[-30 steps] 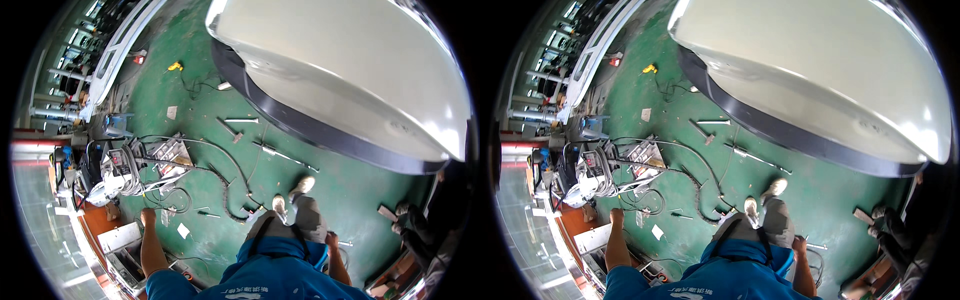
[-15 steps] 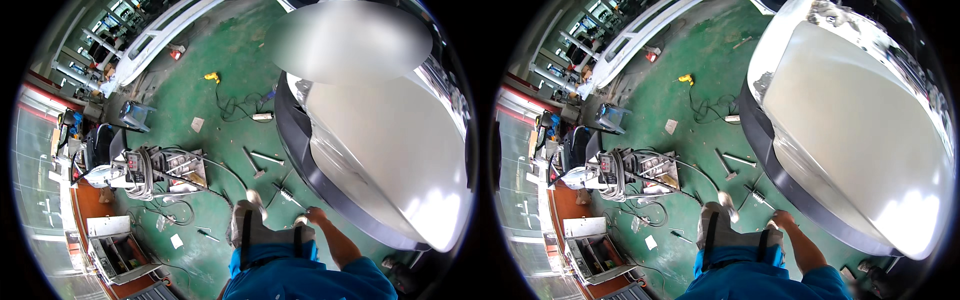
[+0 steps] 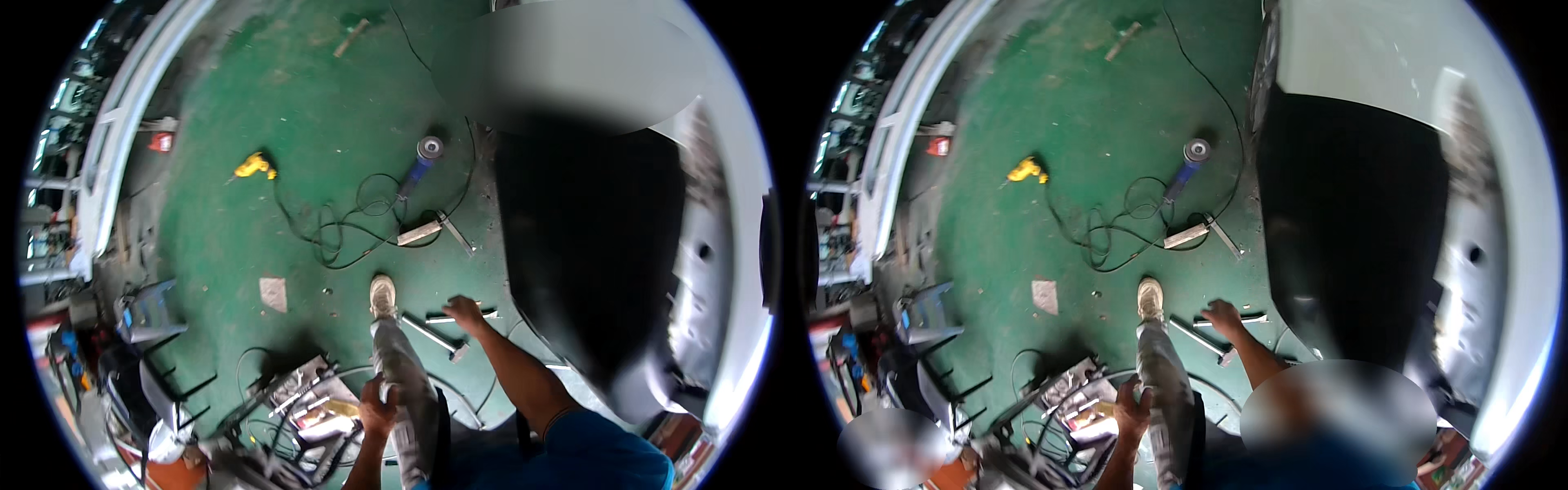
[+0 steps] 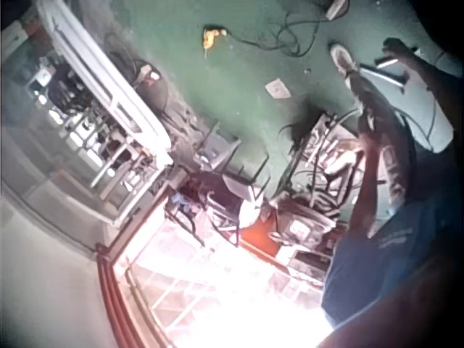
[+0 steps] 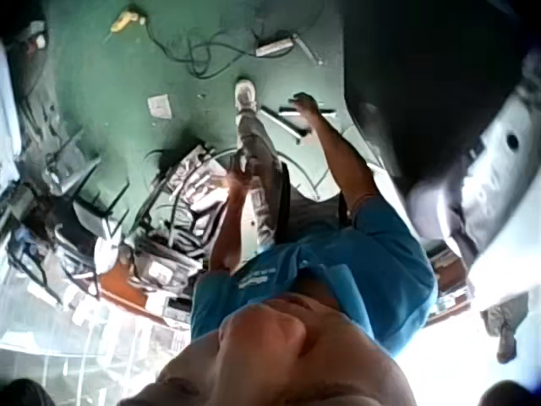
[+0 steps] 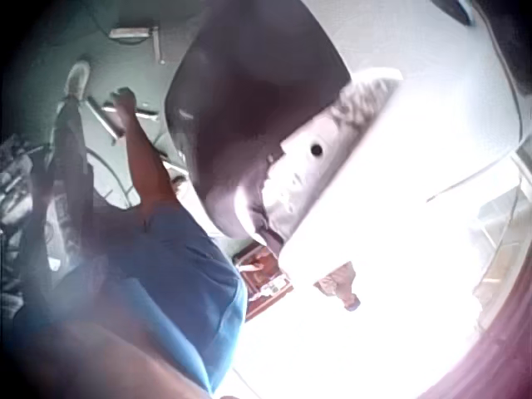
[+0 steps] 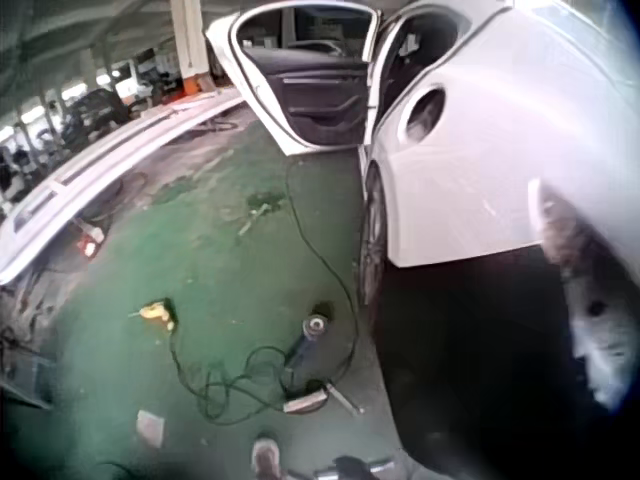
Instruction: The person repairs a damaged white car bumper by using a hammer and dolly to flatten dents, then uses a red plastic trim tool to align the bumper edge. The person also uses a power sander to smooth the surface.
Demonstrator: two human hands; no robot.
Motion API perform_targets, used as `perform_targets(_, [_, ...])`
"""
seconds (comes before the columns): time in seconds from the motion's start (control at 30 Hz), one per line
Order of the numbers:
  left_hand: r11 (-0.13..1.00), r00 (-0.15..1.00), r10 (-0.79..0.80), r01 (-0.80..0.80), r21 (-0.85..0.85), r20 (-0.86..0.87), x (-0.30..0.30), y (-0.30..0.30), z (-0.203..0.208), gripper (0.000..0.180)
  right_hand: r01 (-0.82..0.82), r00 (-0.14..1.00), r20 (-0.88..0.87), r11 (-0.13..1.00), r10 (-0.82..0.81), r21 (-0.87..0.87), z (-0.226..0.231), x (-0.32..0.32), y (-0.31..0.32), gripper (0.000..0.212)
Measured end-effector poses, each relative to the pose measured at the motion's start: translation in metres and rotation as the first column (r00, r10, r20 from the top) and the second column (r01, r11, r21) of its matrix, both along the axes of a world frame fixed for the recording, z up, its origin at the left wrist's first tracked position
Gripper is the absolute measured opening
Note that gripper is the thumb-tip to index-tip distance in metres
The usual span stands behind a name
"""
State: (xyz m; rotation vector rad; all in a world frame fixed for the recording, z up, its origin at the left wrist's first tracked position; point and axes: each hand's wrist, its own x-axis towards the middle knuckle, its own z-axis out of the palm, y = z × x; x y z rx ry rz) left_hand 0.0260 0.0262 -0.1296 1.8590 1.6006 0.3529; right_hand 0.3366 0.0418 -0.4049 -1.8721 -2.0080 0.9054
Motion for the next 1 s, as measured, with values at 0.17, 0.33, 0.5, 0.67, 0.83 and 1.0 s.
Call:
perform_targets(0.17, [0.806,0.877,-0.48,0.453,-0.381,0.025,0.008,0.131,-0.081,0.046,0.478,0.874,0.126,0.876,-0.469,-0.062,-0.178,0.02,0.236,0.034])
perform_targets(0.33, [0.861,0.923,-0.385,0.361,-0.357,0.004,-0.022,0.212,-0.093,0.034,0.803,0.591,0.163,0.558,-0.79,-0.209,-0.229,0.021,0.44,0.086])
perform_targets(0.5, [0.872,0.955,-0.296,0.267,-0.41,-0.008,-0.045,0.265,-0.104,0.032,0.98,0.069,0.144,0.04,-0.987,-0.196,-0.264,-0.011,0.509,0.067])
perform_targets(0.67, [0.814,0.893,-0.449,0.423,-0.399,0.03,-0.057,0.22,-0.116,0.043,0.768,-0.001,-0.331,0.211,-0.944,-0.605,-0.2,0.014,0.39,0.035])
perform_targets(0.83, [0.893,0.902,-0.428,0.41,-0.187,-0.066,-0.036,0.168,-0.1,0.031,0.479,0.451,-0.146,0.377,-0.881,-0.793,0.033,-0.088,0.171,0.031])
perform_targets(1.0, [0.868,0.896,-0.413,0.442,-0.226,0.164,-0.02,0.079,-0.036,0.021,0.279,0.205,-0.107,0.163,-0.973,-0.946,0.261,-0.134,-0.108,0.037])
